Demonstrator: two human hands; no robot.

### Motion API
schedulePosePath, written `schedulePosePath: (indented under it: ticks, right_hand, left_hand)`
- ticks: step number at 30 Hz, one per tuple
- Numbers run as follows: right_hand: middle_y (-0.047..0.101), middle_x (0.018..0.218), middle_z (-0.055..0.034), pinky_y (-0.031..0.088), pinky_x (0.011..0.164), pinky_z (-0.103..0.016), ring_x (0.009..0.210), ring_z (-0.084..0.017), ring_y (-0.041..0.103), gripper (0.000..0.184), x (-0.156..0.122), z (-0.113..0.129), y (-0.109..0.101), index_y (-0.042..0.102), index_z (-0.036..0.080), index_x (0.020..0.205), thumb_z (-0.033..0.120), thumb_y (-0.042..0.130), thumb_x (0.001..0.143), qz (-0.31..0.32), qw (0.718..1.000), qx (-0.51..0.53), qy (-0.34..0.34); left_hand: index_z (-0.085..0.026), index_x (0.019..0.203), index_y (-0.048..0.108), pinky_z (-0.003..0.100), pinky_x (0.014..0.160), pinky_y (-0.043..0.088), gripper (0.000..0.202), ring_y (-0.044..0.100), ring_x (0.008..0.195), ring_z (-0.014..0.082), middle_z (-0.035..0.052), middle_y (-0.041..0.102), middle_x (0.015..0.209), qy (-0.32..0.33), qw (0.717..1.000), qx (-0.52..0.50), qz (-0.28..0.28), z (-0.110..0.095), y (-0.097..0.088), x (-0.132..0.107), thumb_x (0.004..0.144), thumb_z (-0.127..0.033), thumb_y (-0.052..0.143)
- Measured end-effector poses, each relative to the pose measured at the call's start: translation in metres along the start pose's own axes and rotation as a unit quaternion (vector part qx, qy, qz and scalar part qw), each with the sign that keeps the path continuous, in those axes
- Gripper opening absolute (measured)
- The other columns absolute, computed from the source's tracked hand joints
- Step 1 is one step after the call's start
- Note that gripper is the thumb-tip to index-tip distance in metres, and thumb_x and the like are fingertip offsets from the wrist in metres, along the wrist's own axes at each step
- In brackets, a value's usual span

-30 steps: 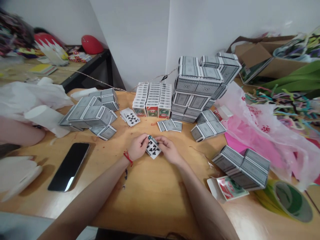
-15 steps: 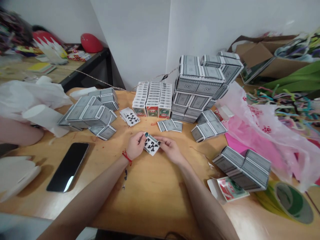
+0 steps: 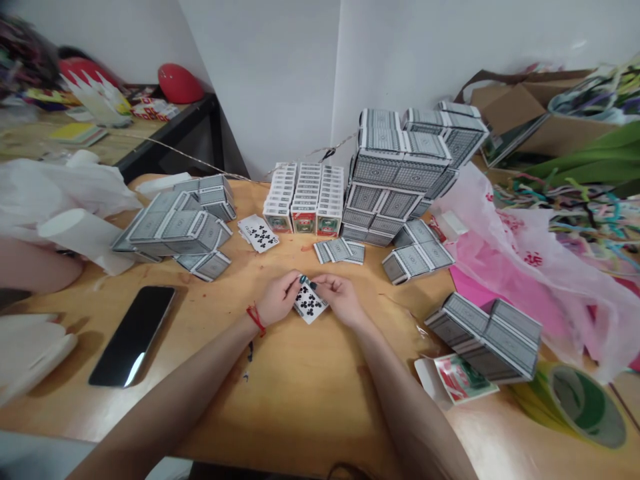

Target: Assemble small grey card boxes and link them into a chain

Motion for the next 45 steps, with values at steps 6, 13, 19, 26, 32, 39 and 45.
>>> schedulePosePath:
  ticks: [6, 13, 19, 26, 32, 39, 45]
  right_hand:
    - [0.049, 0.052, 0.0052, 0.03, 0.041, -0.018, 0.042, -0.006, 0.041, 0.018, 0.0, 0.003, 0.0, 0.054, 0.017, 0.074, 0.033, 0.058, 0.067, -0.025, 0.999, -0.031, -0.02]
    - [0.05, 0.056, 0.005, 0.03, 0.046, -0.019, 0.048, -0.007, 0.042, 0.013, 0.001, 0.005, 0.001, 0.055, 0.019, 0.078, 0.024, 0.053, 0.066, -0.02, 0.998, -0.044, -0.043]
    - [0.052, 0.056, 0.0047, 0.031, 0.046, -0.019, 0.047, -0.007, 0.044, 0.013, 0.002, 0.004, -0.001, 0.057, 0.017, 0.076, 0.023, 0.053, 0.065, -0.034, 0.998, -0.037, -0.029]
    - [0.057, 0.055, 0.0038, 0.04, 0.044, -0.022, 0.042, -0.01, 0.052, 0.011, 0.002, -0.003, -0.002, 0.055, 0.018, 0.074, 0.024, 0.052, 0.065, -0.029, 0.999, 0.019, -0.005]
    - [0.06, 0.057, 0.001, 0.045, 0.048, -0.025, 0.045, -0.011, 0.056, 0.012, 0.004, -0.007, -0.004, 0.055, 0.017, 0.074, 0.025, 0.054, 0.065, -0.023, 0.997, 0.069, -0.001]
    - [0.055, 0.056, 0.0032, 0.035, 0.044, -0.019, 0.045, -0.007, 0.047, 0.014, 0.002, -0.001, -0.005, 0.056, 0.017, 0.075, 0.028, 0.057, 0.066, -0.026, 1.0, -0.006, -0.017]
    - [0.049, 0.052, 0.0052, 0.029, 0.041, -0.019, 0.042, -0.006, 0.04, 0.018, 0.001, 0.0, 0.0, 0.054, 0.017, 0.074, 0.033, 0.057, 0.067, -0.023, 0.999, -0.025, -0.01]
  left_hand:
    - [-0.017, 0.072, 0.047, 0.021, 0.05, 0.028, 0.023, 0.04, 0.051, 0.0088, -0.0026, 0.045, 0.056, 0.009, 0.999, 0.015, 0.035, -0.002, 0.006, 0.001, 0.084, -0.029, 0.031]
    - [-0.017, 0.074, 0.047, 0.021, 0.053, 0.03, 0.023, 0.042, 0.055, 0.0086, -0.0016, 0.048, 0.061, 0.005, 1.0, 0.002, -0.001, 0.001, 0.001, 0.002, 0.084, -0.03, 0.031]
    - [-0.016, 0.073, 0.048, 0.02, 0.051, 0.029, 0.023, 0.041, 0.053, 0.0083, -0.0016, 0.047, 0.059, -0.01, 0.998, -0.012, -0.054, 0.005, -0.008, 0.001, 0.083, -0.029, 0.033]
    - [-0.016, 0.072, 0.049, 0.02, 0.05, 0.03, 0.023, 0.042, 0.052, 0.0082, -0.0013, 0.048, 0.059, -0.047, 0.991, -0.044, -0.12, 0.015, -0.019, 0.002, 0.083, -0.031, 0.034]
    - [-0.016, 0.07, 0.047, 0.02, 0.05, 0.031, 0.024, 0.041, 0.053, 0.0081, -0.0018, 0.045, 0.058, -0.061, 0.985, -0.073, -0.141, 0.023, -0.021, 0.004, 0.083, -0.032, 0.034]
    - [-0.016, 0.069, 0.045, 0.02, 0.051, 0.028, 0.024, 0.04, 0.053, 0.0082, -0.0022, 0.045, 0.059, -0.031, 0.997, -0.049, -0.059, 0.012, -0.008, 0.006, 0.084, -0.031, 0.032]
    - [-0.016, 0.067, 0.047, 0.021, 0.048, 0.024, 0.025, 0.036, 0.049, 0.0078, -0.0031, 0.042, 0.054, -0.002, 0.999, -0.03, 0.021, -0.003, 0.004, 0.004, 0.083, -0.031, 0.034]
Point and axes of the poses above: each hand's wrist, its own x-axis towards the middle knuckle, its own y-axis out of the palm, z = x × y, the point moved 8 cm from there along x, towards the middle knuckle
